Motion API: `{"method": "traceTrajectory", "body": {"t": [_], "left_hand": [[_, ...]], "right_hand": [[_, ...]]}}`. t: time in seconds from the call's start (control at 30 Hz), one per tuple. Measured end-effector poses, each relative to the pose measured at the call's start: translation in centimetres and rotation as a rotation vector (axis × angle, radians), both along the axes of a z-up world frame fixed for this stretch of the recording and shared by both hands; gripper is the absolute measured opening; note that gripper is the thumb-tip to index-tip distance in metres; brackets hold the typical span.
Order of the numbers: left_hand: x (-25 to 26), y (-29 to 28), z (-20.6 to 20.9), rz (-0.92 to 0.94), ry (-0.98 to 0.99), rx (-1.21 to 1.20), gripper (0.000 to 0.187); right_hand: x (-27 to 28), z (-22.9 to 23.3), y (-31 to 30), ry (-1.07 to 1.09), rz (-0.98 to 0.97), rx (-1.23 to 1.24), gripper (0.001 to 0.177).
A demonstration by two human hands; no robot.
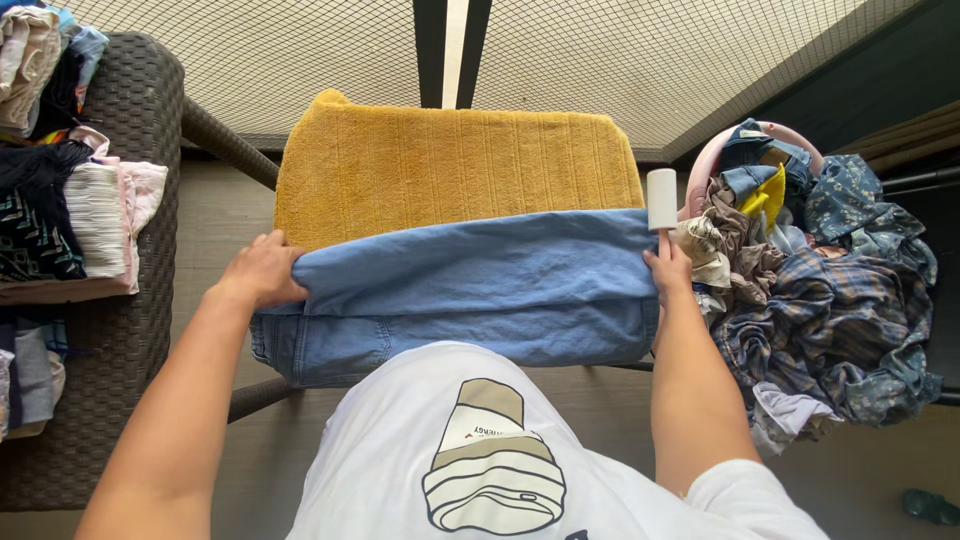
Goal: The person uses a lint roller to clean a pair of light blue shorts laid on a yellow towel, then folds the shorts and places them on a nearby chair. The person then picks up a pair of beige shorts, cleans them with the lint roller, and folds them.
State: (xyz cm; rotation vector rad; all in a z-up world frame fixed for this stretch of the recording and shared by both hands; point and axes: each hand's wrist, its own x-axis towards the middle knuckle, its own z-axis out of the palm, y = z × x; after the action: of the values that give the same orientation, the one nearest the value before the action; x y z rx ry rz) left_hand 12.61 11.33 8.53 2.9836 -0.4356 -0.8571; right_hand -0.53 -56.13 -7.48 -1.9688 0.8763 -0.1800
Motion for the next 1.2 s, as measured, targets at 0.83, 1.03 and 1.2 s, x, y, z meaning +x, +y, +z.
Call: {"method": "traceTrajectory", "body": {"t": [0.83, 1.03, 1.2], "left_hand": [[-11.6, 0.9, -6.4, 0.150, -0.680, -0.335, 0.032], [-9.8, 1.7, -6.8, 0.125, -0.644, -0.355, 0.034], [-9.5, 1.9, -6.6, 0.108, -0.653, -0.363, 0.036]], "right_hand": [[-4.6, 2.8, 3.5, -0.225, -0.141, -0.490, 0.036], [3.0, 8.1, 5.6, -0.077, 0.717, -0.925, 0.041], [5.8, 9.1, 7.0, 0.308, 0.866, -0.917, 0.035]]}}
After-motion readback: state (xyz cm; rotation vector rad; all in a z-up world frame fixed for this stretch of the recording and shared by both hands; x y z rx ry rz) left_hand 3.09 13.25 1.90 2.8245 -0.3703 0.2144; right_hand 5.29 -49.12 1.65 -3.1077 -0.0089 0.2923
